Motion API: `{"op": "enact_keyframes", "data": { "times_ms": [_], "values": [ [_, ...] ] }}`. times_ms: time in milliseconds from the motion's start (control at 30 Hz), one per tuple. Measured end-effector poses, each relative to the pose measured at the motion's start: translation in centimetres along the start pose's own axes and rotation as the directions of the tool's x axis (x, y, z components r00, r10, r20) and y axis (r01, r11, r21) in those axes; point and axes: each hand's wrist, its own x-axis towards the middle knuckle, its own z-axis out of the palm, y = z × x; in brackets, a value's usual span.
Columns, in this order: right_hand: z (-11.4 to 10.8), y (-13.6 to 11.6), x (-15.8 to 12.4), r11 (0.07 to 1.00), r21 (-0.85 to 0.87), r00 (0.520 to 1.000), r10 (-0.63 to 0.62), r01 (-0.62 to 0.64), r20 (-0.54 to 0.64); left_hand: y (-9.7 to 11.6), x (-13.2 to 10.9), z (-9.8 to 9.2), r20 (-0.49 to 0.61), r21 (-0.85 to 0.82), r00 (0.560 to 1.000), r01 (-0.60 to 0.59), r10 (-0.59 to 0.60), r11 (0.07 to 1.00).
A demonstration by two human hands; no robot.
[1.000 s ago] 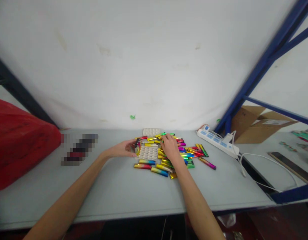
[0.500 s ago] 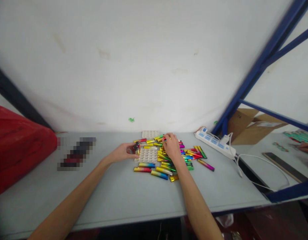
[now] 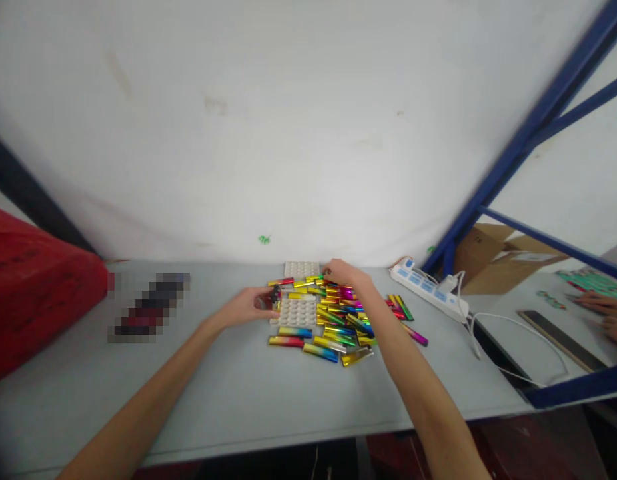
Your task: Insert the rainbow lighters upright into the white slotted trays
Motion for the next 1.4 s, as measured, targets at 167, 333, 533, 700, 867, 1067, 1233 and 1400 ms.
{"op": "enact_keyframes", "data": {
  "times_ms": [167, 333, 533, 700, 867, 1067, 1233, 1400],
  "values": [
    [-0.3, -0.2, -1.0, 0.997, 0.051, 0.998, -0.056, 0.057, -0.008, 0.2, -0.1, 0.0, 0.006, -0.014, 1.000, -0.003, 0.003, 1.000],
    [0.6, -0.5, -3.9, 0.883, 0.458, 0.975, 0.005, 0.101, -0.224, 0.5, -0.3, 0.0, 0.000, -0.005, 1.000, -0.010, 0.010, 1.000],
    [2.8, -4.7, -6.4, 0.488, 0.857, 0.919, 0.239, 0.164, -0.312, 0.1, -0.3, 0.0, 0.004, 0.010, 1.000, -0.006, 0.006, 1.000],
    [4.6, -8.7, -6.3, 0.116, 0.977, 0.943, 0.262, 0.178, -0.203, 0.2, -0.2, 0.0, -0.014, 0.039, 1.000, 0.009, -0.009, 0.999],
    [6.3, -10.0, -5.8, 0.083, 0.989, 0.938, 0.316, 0.122, -0.142, 0.5, -0.1, 0.1, -0.012, 0.050, 0.999, 0.035, -0.035, 0.998],
    [7.3, -10.5, -6.2, 0.642, 0.756, 0.823, 0.356, 0.128, -0.443, 0.7, -0.1, 0.0, -0.002, 0.044, 1.000, 0.026, -0.026, 0.999],
    [7.5, -10.6, -6.6, 0.704, 0.707, 0.821, 0.359, 0.073, -0.443, 0.8, -0.2, 0.0, -0.001, 0.062, 1.000, 0.012, -0.012, 0.998],
    [8.0, -10.5, -6.5, 0.727, 0.685, 0.805, 0.381, 0.044, -0.455, 0.8, -0.2, 0.0, -0.011, 0.078, 1.000, 0.008, -0.007, 0.997]
  ]
}}
